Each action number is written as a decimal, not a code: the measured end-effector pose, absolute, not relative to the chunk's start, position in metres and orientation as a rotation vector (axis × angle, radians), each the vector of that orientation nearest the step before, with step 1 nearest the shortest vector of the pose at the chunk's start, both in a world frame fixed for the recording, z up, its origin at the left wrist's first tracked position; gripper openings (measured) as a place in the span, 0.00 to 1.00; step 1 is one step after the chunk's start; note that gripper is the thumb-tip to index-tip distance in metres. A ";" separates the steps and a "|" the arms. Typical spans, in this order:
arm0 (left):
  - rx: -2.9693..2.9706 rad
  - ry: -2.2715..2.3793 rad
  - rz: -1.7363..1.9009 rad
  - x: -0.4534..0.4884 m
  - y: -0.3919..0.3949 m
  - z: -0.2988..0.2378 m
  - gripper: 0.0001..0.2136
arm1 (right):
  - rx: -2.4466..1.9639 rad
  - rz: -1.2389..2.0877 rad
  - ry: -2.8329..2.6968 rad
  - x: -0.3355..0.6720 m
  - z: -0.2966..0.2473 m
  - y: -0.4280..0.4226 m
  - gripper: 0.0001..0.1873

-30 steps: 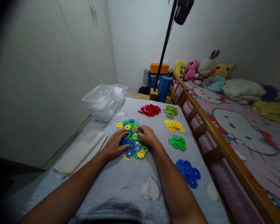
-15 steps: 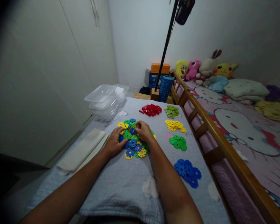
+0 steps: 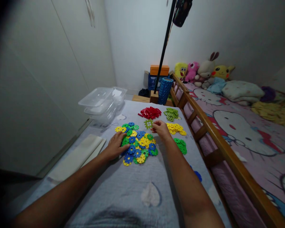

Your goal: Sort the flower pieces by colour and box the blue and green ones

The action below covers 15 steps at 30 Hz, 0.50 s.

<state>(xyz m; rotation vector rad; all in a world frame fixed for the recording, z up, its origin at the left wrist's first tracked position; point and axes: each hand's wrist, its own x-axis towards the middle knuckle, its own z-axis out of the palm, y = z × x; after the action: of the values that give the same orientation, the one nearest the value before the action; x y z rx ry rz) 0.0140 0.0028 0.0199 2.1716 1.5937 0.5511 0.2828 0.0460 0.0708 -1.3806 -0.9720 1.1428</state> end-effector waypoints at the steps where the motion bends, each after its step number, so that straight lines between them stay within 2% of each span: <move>1: 2.160 1.611 0.535 0.017 0.005 0.021 0.32 | -1.409 1.103 -0.963 0.293 0.072 0.047 0.17; 5: 2.208 1.586 0.615 0.024 0.012 0.020 0.34 | -1.575 0.880 -0.965 0.338 0.074 0.056 0.12; 10: 2.232 1.449 0.880 0.021 0.016 0.009 0.23 | -1.753 0.568 -0.900 0.390 0.073 0.080 0.08; 15: 2.187 1.332 1.045 0.013 0.018 0.008 0.17 | -1.804 0.525 -0.803 0.421 0.068 0.113 0.06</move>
<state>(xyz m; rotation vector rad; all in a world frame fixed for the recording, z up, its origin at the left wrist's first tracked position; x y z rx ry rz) 0.0133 0.0178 0.0080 2.1872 1.3321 1.0450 0.4207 0.1129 0.0675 -1.8035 -0.8025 0.5252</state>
